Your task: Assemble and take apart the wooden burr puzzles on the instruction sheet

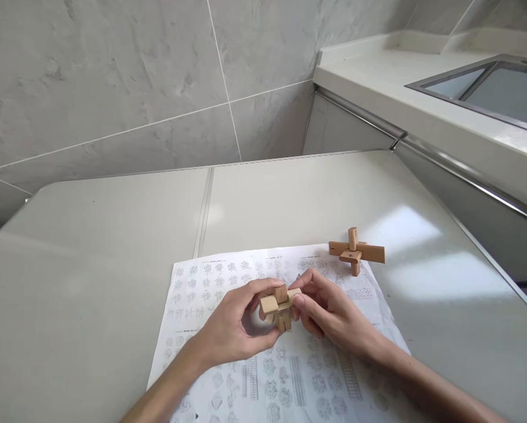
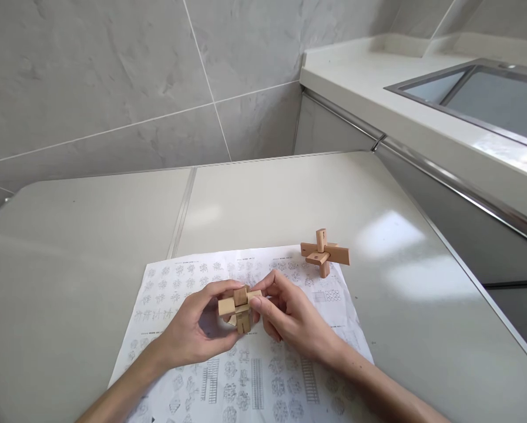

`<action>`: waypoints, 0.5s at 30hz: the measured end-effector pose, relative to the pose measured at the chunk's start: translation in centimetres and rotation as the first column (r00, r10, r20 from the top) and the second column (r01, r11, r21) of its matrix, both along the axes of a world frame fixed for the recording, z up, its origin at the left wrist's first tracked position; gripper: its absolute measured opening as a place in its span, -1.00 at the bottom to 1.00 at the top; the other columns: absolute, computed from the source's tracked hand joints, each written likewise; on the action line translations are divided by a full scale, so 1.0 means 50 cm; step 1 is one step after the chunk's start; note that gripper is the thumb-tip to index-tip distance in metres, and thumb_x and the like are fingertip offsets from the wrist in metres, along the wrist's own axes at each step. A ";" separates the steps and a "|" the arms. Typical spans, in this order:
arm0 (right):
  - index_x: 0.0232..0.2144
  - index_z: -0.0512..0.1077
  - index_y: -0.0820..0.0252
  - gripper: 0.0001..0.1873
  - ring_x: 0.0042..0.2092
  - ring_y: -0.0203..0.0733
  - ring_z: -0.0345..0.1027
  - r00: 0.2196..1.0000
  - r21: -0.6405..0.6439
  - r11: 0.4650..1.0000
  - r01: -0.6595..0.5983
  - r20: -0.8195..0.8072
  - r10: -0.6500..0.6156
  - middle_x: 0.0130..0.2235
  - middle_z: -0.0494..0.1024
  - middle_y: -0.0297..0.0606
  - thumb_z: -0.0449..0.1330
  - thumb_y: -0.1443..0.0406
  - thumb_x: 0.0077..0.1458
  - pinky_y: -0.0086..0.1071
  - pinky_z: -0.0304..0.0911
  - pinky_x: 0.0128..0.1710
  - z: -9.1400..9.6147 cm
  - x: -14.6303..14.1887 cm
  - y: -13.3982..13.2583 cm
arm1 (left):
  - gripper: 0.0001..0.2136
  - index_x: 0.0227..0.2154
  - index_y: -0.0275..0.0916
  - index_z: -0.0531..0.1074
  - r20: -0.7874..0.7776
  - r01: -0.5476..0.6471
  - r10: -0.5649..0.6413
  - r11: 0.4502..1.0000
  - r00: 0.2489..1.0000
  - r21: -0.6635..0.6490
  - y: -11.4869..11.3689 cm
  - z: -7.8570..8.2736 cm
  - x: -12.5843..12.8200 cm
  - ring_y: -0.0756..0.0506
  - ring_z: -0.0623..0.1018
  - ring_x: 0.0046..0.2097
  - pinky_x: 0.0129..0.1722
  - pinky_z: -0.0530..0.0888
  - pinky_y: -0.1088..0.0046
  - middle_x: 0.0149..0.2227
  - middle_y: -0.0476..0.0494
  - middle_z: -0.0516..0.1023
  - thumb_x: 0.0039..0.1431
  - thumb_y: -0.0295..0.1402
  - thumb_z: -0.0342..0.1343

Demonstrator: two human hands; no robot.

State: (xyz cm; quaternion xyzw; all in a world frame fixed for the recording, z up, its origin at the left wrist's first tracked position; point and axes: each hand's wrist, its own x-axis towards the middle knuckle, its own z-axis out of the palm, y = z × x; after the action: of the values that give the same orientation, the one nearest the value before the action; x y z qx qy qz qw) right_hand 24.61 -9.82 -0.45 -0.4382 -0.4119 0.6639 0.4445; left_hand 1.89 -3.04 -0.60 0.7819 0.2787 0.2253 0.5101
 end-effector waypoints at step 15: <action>-0.25 0.29 0.08 -0.56 -0.62 -0.38 0.20 0.999 -0.017 1.000 -0.002 0.042 0.002 -0.50 0.49 -0.47 0.19 -0.12 0.43 -0.44 0.10 -0.57 0.003 0.000 -0.002 | -0.67 0.21 -0.06 0.47 0.078 0.047 -0.041 0.997 0.996 -0.068 -0.008 0.005 0.008 -0.10 0.63 -0.28 -0.20 0.58 0.35 -0.15 -0.14 0.69 0.47 -0.17 0.18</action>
State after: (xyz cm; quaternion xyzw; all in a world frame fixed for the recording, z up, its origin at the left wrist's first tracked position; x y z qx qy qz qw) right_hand 24.61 -9.90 -0.30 -0.4556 -0.4158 0.6585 0.4312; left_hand 2.29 -3.42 -0.33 0.7605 0.2492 0.2340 0.5521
